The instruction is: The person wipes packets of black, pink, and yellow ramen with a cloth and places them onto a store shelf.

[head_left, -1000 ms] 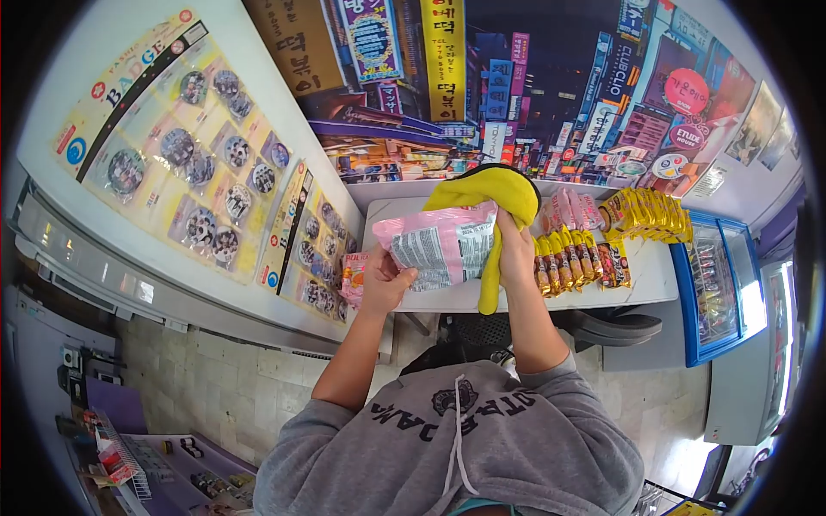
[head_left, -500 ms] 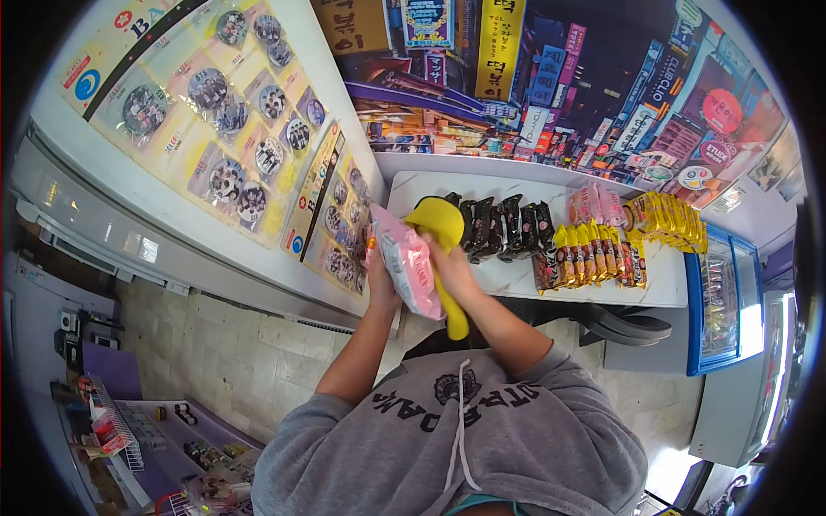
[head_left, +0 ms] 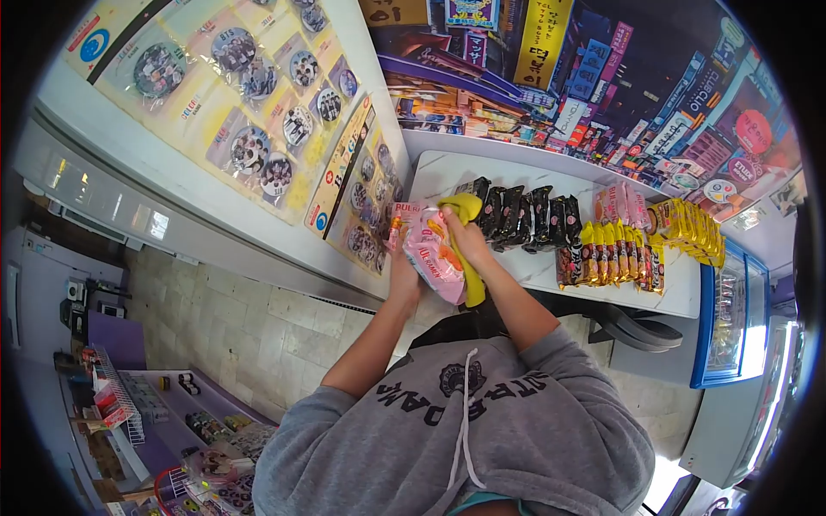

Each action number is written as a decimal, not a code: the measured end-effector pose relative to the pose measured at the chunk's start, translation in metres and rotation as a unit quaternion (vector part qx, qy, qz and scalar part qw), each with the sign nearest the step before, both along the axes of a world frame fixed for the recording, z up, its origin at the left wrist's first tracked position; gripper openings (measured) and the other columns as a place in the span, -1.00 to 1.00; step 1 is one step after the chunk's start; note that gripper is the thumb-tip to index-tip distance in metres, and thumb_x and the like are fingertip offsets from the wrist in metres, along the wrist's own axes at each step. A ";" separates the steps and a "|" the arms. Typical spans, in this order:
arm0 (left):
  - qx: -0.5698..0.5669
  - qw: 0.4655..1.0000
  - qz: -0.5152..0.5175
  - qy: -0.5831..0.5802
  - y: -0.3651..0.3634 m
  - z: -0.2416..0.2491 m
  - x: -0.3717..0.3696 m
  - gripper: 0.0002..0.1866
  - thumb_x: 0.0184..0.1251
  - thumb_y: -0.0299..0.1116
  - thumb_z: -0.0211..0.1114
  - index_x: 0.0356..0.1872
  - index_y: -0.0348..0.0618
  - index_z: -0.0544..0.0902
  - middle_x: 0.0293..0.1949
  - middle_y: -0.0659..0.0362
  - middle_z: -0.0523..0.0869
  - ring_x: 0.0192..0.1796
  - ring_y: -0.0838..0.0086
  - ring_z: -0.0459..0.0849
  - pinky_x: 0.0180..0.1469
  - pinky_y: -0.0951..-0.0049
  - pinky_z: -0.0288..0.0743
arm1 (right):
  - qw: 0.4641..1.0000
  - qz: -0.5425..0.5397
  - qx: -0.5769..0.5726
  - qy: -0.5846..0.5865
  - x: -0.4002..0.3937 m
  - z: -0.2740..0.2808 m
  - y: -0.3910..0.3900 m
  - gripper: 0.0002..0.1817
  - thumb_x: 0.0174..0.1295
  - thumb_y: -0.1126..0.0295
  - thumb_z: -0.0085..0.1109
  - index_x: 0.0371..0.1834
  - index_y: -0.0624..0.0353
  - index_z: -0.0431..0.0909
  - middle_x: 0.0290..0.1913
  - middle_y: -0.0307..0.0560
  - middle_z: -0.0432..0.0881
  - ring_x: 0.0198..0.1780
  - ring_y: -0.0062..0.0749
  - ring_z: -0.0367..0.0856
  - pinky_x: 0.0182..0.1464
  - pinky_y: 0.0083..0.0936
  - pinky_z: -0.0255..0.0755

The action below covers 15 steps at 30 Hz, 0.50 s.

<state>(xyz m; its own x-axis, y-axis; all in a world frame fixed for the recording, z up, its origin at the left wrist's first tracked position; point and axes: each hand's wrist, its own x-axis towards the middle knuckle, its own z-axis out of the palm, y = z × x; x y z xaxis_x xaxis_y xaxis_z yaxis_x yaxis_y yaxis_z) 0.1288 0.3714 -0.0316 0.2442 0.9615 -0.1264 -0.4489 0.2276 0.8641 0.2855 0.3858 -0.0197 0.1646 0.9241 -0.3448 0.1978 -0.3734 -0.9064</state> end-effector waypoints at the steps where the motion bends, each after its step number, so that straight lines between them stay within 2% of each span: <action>1: -0.094 0.993 -0.051 -0.046 0.004 0.032 -0.008 -0.50 0.36 -0.10 0.01 0.22 -0.15 0.30 0.00 0.12 0.52 0.05 0.37 0.52 0.06 0.25 0.43 | 1.000 0.002 0.000 -0.001 0.006 0.000 0.000 -0.31 0.22 -0.22 -0.12 -0.19 0.32 0.54 -0.24 0.13 0.61 -0.18 -0.16 0.60 -0.07 -0.37 0.41; 2: -0.188 0.973 -0.102 -0.092 0.006 0.057 -0.017 -0.47 0.33 -0.09 0.06 0.22 -0.16 0.31 0.00 0.10 0.54 0.06 0.37 0.53 0.06 0.22 0.44 | 0.998 -0.014 0.034 -0.059 0.012 0.002 -0.001 -0.28 0.18 -0.24 -0.10 -0.21 0.35 0.54 -0.26 0.23 0.60 -0.17 -0.05 0.60 -0.07 -0.32 0.41; 3: -0.216 0.968 -0.110 -0.070 0.007 0.068 -0.023 -0.42 0.24 -0.15 0.20 0.23 -0.18 0.30 0.03 0.09 0.55 0.05 0.37 0.56 -0.06 0.22 0.53 | 0.991 -0.032 0.067 -0.116 0.015 0.003 -0.002 -0.25 0.15 -0.27 -0.08 -0.23 0.38 0.55 -0.27 0.33 0.59 -0.16 0.06 0.60 -0.07 -0.26 0.41; 4: -0.218 0.967 -0.111 -0.070 0.007 0.066 -0.022 -0.42 0.24 -0.15 0.20 0.23 -0.18 0.30 0.03 0.09 0.55 0.05 0.37 0.56 -0.06 0.22 0.53 | 0.991 -0.032 0.065 -0.116 0.016 0.003 -0.001 -0.25 0.15 -0.27 -0.08 -0.23 0.38 0.55 -0.27 0.33 0.59 -0.16 0.06 0.60 -0.07 -0.26 0.41; 5: -0.139 0.980 -0.125 0.068 0.006 0.064 -0.019 -0.46 0.24 -0.22 0.21 0.20 -0.20 0.33 0.00 0.10 0.55 0.00 0.36 0.58 -0.13 0.24 0.57 | 0.982 -0.049 0.080 -0.164 0.016 0.004 0.001 -0.23 0.14 -0.27 -0.06 -0.25 0.44 0.53 -0.33 0.40 0.57 -0.17 0.12 0.59 -0.11 -0.21 0.42; 6: -0.056 0.968 -0.137 0.204 0.007 0.063 -0.018 -0.50 0.24 -0.30 0.22 0.17 -0.22 0.35 -0.04 0.11 0.56 -0.04 0.36 0.60 -0.19 0.26 0.61 | 0.970 -0.066 0.097 -0.212 0.017 0.006 0.005 -0.21 0.12 -0.26 -0.04 -0.28 0.49 0.52 -0.38 0.46 0.56 -0.17 0.19 0.58 -0.14 -0.15 0.43; 7: -0.056 0.967 -0.138 0.205 0.012 0.055 -0.020 -0.50 0.24 -0.30 0.22 0.17 -0.22 0.35 -0.04 0.11 0.56 -0.04 0.36 0.60 -0.19 0.26 0.61 | 0.965 -0.091 0.076 -0.233 0.020 0.010 0.009 -0.31 0.15 -0.14 0.03 -0.40 0.51 0.51 -0.42 0.42 0.57 -0.23 0.20 0.59 -0.16 -0.12 0.44; 9: -0.006 0.986 -0.094 0.140 0.033 0.028 -0.027 -0.50 0.24 -0.36 0.22 0.18 -0.25 0.33 -0.04 0.10 0.57 -0.07 0.36 0.61 -0.28 0.26 0.64 | 0.967 -0.160 0.110 -0.164 0.039 0.012 0.018 -0.39 0.14 -0.03 0.13 -0.40 0.52 0.51 -0.45 0.40 0.57 -0.28 0.18 0.60 -0.24 -0.15 0.46; 10: -0.007 0.986 -0.096 0.139 0.044 0.019 -0.032 -0.50 0.24 -0.36 0.22 0.18 -0.25 0.33 -0.04 0.10 0.57 -0.07 0.36 0.61 -0.28 0.26 0.64 | 0.954 -0.221 0.134 -0.150 0.048 0.021 0.017 -0.42 0.12 0.01 0.19 -0.42 0.52 0.51 -0.49 0.35 0.58 -0.35 0.13 0.62 -0.31 -0.18 0.46; 11: -0.014 0.990 -0.072 0.118 0.056 0.012 -0.039 -0.55 0.27 -0.38 0.17 0.15 -0.27 0.35 -0.06 0.09 0.58 -0.08 0.36 0.61 -0.26 0.24 0.64 | 0.950 -0.243 0.148 -0.125 0.073 -0.010 0.028 -0.39 0.10 -0.03 0.19 -0.43 0.52 0.51 -0.54 0.30 0.57 -0.44 0.01 0.62 -0.34 -0.20 0.45; 12: -0.021 0.994 -0.047 0.098 0.068 0.004 -0.045 -0.61 0.29 -0.39 0.13 0.12 -0.29 0.37 -0.08 0.09 0.58 -0.09 0.36 0.61 -0.25 0.22 0.65 | 0.942 -0.278 0.146 -0.122 0.078 0.016 0.016 -0.38 0.10 -0.04 0.21 -0.43 0.53 0.50 -0.56 0.24 0.57 -0.50 -0.10 0.59 -0.37 -0.26 0.43; 13: -0.022 0.994 -0.050 0.097 0.082 -0.006 -0.051 -0.61 0.29 -0.39 0.13 0.12 -0.29 0.37 -0.08 0.09 0.58 -0.09 0.36 0.61 -0.25 0.22 0.65 | 0.936 -0.303 0.165 -0.067 0.089 0.019 0.011 -0.39 0.09 -0.04 0.22 -0.45 0.51 0.51 -0.58 0.18 0.57 -0.52 -0.17 0.56 -0.38 -0.30 0.41; 14: -0.043 0.993 -0.064 0.086 0.097 -0.017 -0.056 -0.64 0.31 -0.39 0.10 0.10 -0.28 0.39 -0.09 0.10 0.58 -0.10 0.38 0.61 -0.27 0.27 0.65 | 0.929 -0.323 0.162 -0.080 0.095 0.031 0.001 -0.44 0.12 0.00 0.21 -0.34 0.47 0.53 -0.46 0.12 0.61 -0.42 -0.24 0.58 -0.29 -0.37 0.41; 15: -0.065 0.992 -0.077 0.075 0.107 -0.027 -0.057 -0.67 0.33 -0.38 0.07 0.07 -0.26 0.42 -0.10 0.12 0.59 -0.12 0.40 0.61 -0.30 0.31 0.64 | 0.927 -0.324 0.183 -0.039 0.103 0.028 -0.005 -0.49 0.16 0.05 0.18 -0.21 0.42 0.52 -0.32 0.01 0.61 -0.31 -0.38 0.56 -0.22 -0.45 0.39</action>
<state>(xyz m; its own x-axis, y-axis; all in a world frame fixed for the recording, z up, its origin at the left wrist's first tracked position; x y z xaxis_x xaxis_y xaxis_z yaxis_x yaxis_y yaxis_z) 0.0715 0.4780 -0.0586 0.3554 0.8879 -0.2922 -0.2690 0.3965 0.8777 0.3887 0.3803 0.0087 0.7377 0.6750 0.0099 0.1104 -0.1062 -0.9882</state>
